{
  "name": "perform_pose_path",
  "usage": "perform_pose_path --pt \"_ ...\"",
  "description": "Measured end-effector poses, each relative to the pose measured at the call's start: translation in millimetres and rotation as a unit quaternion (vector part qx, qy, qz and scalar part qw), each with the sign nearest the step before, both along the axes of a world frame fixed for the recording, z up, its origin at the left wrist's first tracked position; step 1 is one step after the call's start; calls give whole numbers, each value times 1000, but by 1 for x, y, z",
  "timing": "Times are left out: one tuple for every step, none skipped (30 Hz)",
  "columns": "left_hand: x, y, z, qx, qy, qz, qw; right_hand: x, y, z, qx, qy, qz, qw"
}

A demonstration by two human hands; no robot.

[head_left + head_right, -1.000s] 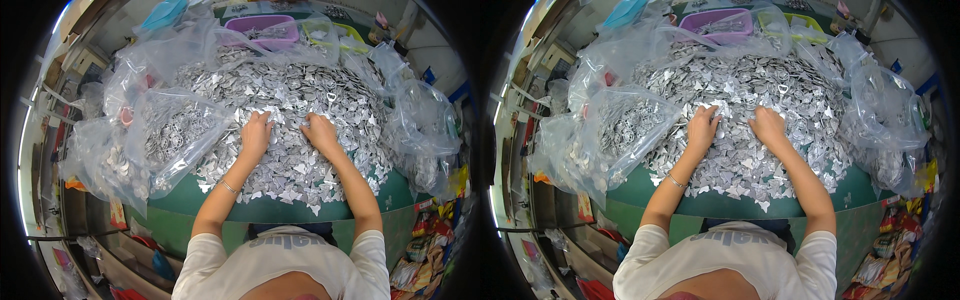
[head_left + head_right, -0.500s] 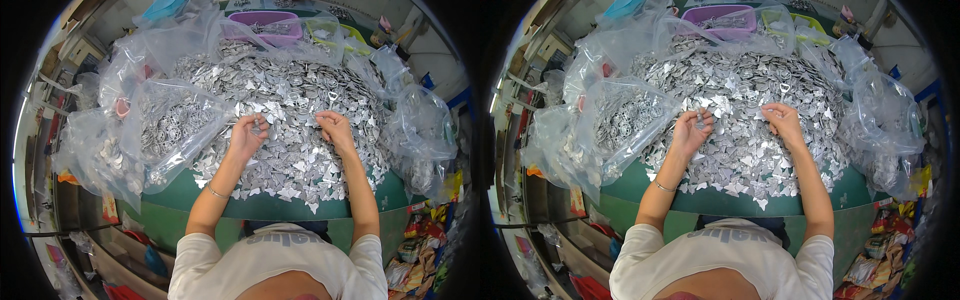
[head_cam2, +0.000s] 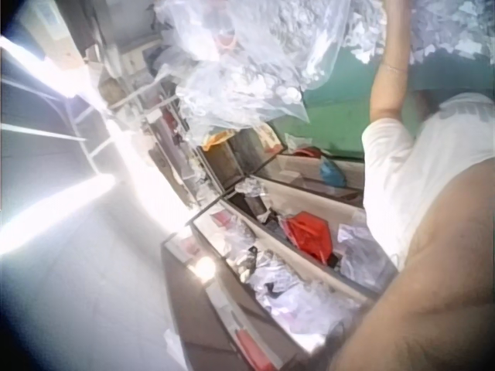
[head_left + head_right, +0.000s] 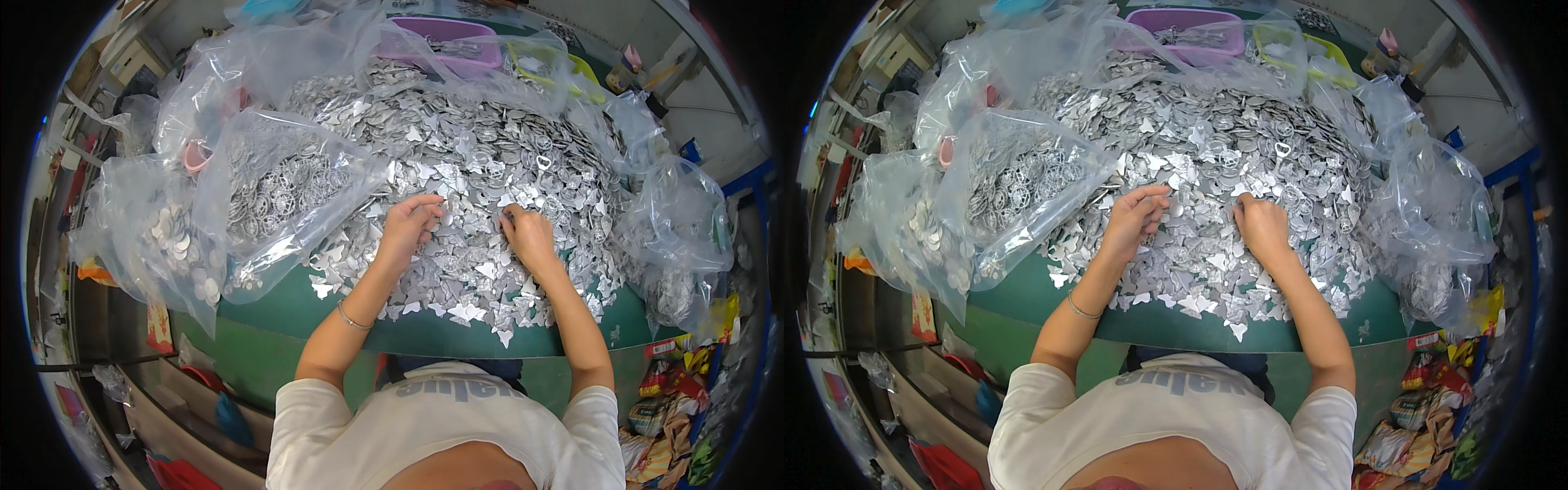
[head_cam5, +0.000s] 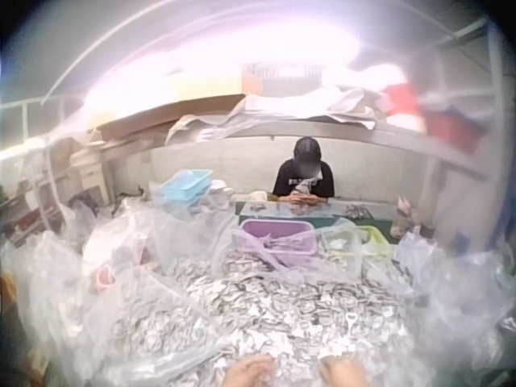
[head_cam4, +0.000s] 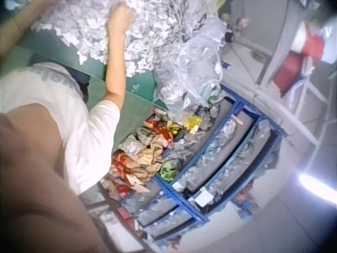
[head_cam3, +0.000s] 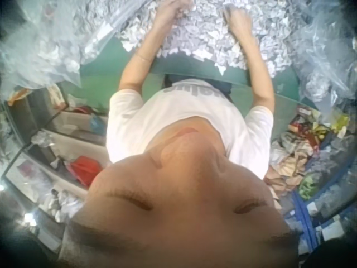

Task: The person sorts silver butterfly-shaped decorative items by hand from a large pile on a green table, picking up individual pieces and placing some into a small white container while moving others aside into bags.

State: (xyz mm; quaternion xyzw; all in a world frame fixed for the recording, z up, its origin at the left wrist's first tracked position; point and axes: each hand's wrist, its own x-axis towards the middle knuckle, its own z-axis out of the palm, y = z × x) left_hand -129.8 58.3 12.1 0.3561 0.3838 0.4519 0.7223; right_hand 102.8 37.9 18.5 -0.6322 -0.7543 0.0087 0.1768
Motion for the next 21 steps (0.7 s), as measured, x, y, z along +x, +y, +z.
perform_pose_path --pt "1 -1 -3 15 11 31 999 -3 0 0 -10 6 -13 1000" --pt "0 -2 -4 -1 25 23 999 -7 -1 0 -19 12 -24 999" --pt "-2 -5 -3 -18 35 23 999 -9 -4 1 -39 -6 -47 998" --pt "-9 -5 1 -32 49 36 998 -15 -5 4 -53 -20 -57 997" --pt "-4 -5 1 -14 75 23 997 -18 -6 7 -67 -34 -66 995" --pt "0 -5 0 -16 85 30 996 -17 -6 7 -84 -31 -75 993" --pt "4 -5 0 -18 94 37 995 -3 -4 -3 -33 -39 -34 998" --pt "7 -4 -2 -18 110 34 993 3 -2 -1 -60 -26 -17 998" --pt "8 -3 -2 -16 126 30 991 7 -1 -2 -52 4 -2 999" --pt "7 -2 -5 -13 109 28 994 8 -2 2 -63 13 -4 998" --pt "6 -3 -9 -9 90 25 996 11 -1 0 -67 43 8 997" --pt "6 -5 -6 -19 60 36 997 15 0 0 -74 68 15 995" --pt "7 -5 -8 -25 43 41 998 15 0 -7 -37 167 13 985" --pt "6 -5 -11 -31 25 44 998 17 2 -9 -56 142 9 988" --pt "8 -7 -14 -25 25 51 998 15 2 -3 -75 118 2 990" --pt "10 -6 -16 -17 24 50 998 14 0 4 -90 92 -12 992" --pt "11 -4 -17 -9 23 47 999 11 -8 8 -61 36 7 997" --pt "12 -4 -16 -6 30 48 998 10 -10 10 -70 37 9 997" --pt "13 -4 -15 -4 37 48 998 9 -12 12 -80 37 11 996" --pt "13 -4 -16 -3 43 46 998 8 -14 15 -91 36 10 995" --pt "14 -4 -15 0 46 40 998 5 -16 23 -94 41 18 995"
